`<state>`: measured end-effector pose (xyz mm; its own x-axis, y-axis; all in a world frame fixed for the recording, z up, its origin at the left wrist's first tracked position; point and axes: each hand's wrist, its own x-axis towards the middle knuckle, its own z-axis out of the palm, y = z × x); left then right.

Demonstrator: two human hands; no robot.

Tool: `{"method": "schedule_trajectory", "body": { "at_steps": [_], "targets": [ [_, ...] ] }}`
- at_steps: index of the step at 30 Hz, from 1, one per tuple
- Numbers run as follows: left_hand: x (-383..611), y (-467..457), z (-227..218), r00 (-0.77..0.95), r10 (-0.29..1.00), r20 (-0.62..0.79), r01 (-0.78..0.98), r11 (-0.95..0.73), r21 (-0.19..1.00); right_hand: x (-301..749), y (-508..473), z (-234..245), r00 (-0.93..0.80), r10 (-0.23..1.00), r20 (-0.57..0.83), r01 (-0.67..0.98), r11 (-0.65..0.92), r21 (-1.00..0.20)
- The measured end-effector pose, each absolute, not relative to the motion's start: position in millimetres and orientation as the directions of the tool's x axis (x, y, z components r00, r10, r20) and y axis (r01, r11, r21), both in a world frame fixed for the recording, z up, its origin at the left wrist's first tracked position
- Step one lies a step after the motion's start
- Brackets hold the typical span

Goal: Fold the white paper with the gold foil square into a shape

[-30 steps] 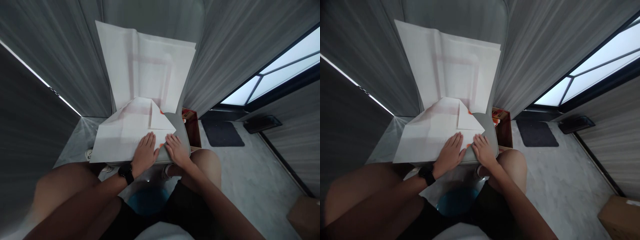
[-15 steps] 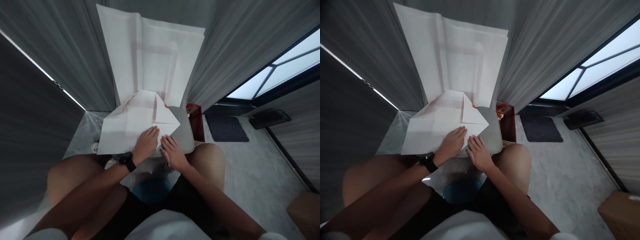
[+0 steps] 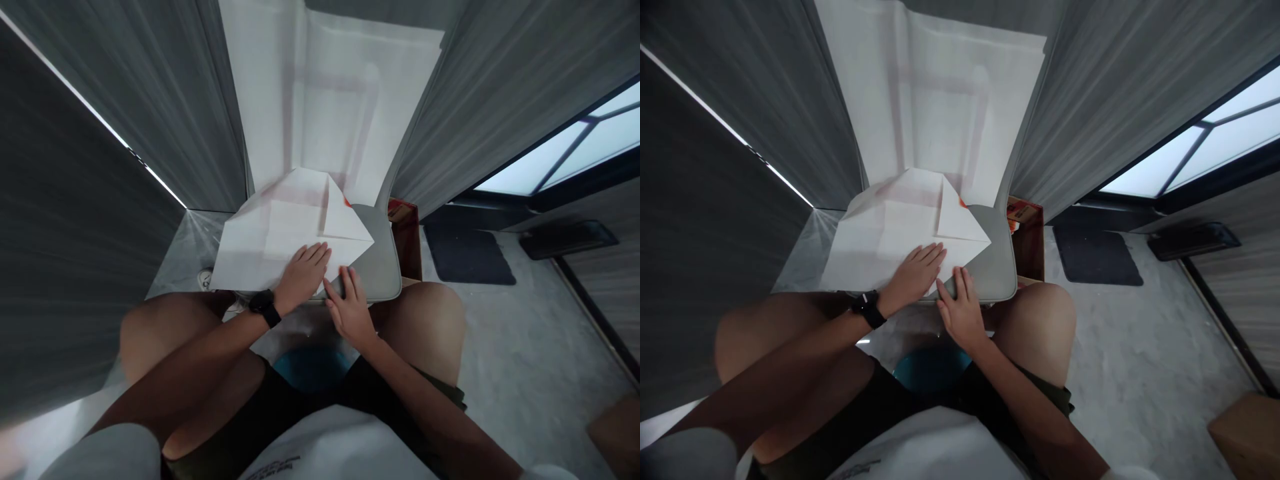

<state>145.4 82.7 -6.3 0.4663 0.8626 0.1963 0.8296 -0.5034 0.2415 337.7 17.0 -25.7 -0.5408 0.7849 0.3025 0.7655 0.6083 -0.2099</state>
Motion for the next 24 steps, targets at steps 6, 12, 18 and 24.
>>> {"method": "schedule_trajectory", "body": {
  "at_steps": [6, 12, 18, 24],
  "targets": [
    [146.0, 80.9, -8.0, 0.447, 0.869, 0.212, 0.839, -0.489, 0.237, 341.1, 11.4, -28.2, -0.587, 0.737, 0.334, 0.702, 0.669, -0.242],
    [147.1, 80.0, -8.0, 0.442, 0.865, 0.236, 0.843, -0.491, 0.219, 353.3, 14.7, -28.0, -0.632, 0.698, 0.336, 0.656, 0.713, -0.248],
    [151.6, 76.4, -8.5, 0.440, 0.858, 0.264, 0.845, -0.495, 0.203, 371.5, 18.6, -30.2, -0.417, 0.787, 0.456, 0.735, 0.587, -0.340],
    [180.7, 72.3, -13.2, 0.379, 0.884, 0.275, 0.880, -0.436, 0.190, 406.6, 23.5, -33.6, -0.341, 0.822, 0.457, 0.771, 0.522, -0.364]
  ]
}}
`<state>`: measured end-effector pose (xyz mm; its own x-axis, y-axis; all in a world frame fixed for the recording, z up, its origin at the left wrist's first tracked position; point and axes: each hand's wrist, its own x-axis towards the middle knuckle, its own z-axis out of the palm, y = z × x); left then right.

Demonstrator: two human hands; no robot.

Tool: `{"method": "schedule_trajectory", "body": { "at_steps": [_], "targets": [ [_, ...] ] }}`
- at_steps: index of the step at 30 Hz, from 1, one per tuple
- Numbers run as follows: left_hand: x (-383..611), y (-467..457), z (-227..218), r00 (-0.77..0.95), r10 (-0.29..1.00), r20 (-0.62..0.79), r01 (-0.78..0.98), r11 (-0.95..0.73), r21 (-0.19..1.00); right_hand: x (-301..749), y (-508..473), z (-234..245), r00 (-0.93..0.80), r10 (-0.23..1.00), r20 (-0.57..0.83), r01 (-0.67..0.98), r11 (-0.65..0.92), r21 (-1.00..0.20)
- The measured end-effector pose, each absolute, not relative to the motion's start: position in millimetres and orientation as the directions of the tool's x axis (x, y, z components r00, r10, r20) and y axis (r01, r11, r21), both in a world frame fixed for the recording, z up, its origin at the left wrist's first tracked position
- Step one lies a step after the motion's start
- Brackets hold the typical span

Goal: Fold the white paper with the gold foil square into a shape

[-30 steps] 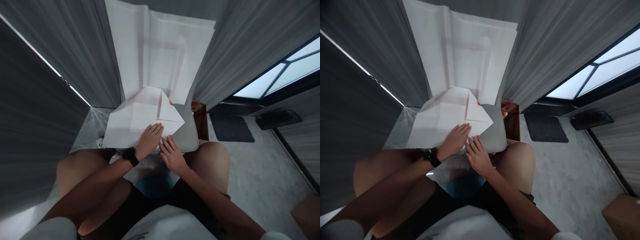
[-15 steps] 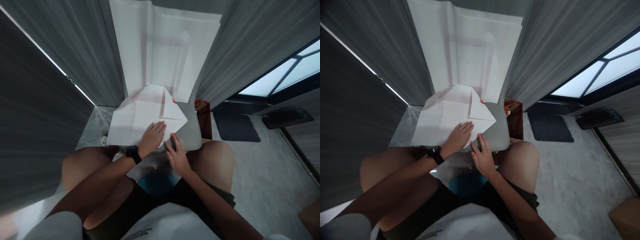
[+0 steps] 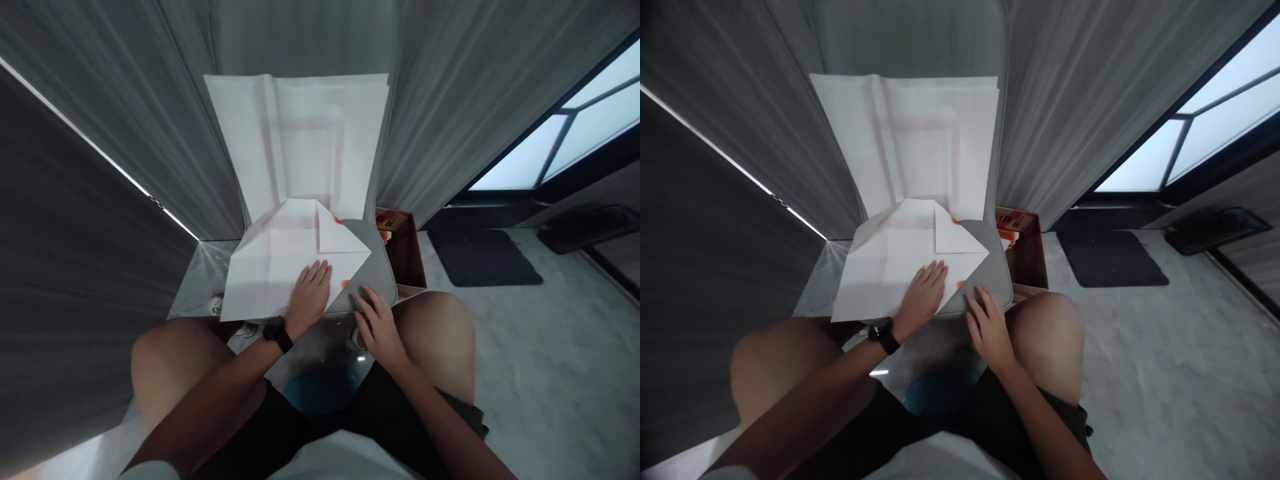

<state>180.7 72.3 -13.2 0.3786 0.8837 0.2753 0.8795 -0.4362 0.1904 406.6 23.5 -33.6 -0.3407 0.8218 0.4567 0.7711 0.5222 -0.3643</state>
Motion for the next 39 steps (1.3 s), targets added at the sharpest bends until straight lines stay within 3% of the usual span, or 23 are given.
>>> {"method": "schedule_trajectory", "body": {
  "at_steps": [10, 17, 21, 25, 31, 34, 39],
  "targets": [
    [198.7, 94.5, -23.4, 0.364, 0.888, 0.281, 0.862, -0.436, 0.259, 405.1, 47.1, -34.7, -0.502, 0.797, 0.337, 0.759, 0.593, -0.270],
    [195.7, 96.3, -20.4, 0.396, 0.894, 0.208, 0.884, -0.433, 0.175, 393.4, 32.5, -26.4, -0.595, 0.695, 0.404, 0.671, 0.706, -0.226],
    [197.7, 97.2, -18.3, 0.392, 0.898, 0.199, 0.889, -0.425, 0.168, 393.4, 31.1, -25.7, -0.544, 0.727, 0.419, 0.708, 0.665, -0.236],
    [197.1, 96.8, -16.5, 0.393, 0.898, 0.199, 0.888, -0.427, 0.174, 394.7, 25.2, -28.1, -0.655, 0.645, 0.392, 0.603, 0.760, -0.242],
    [197.2, 95.3, -16.4, 0.384, 0.899, 0.212, 0.889, -0.422, 0.179, 393.9, 20.4, -32.1, -0.577, 0.705, 0.412, 0.684, 0.693, -0.228],
    [198.2, 97.9, -16.8, 0.362, 0.900, 0.241, 0.872, -0.419, 0.253, 395.7, 16.8, -32.7, -0.648, 0.649, 0.399, 0.618, 0.754, -0.222],
    [190.0, 79.7, -0.9, 0.222, 0.917, 0.333, 0.739, -0.381, 0.556, 398.5, 16.7, -33.2, -0.555, 0.674, 0.488, 0.643, 0.719, -0.263]
  ]
}}
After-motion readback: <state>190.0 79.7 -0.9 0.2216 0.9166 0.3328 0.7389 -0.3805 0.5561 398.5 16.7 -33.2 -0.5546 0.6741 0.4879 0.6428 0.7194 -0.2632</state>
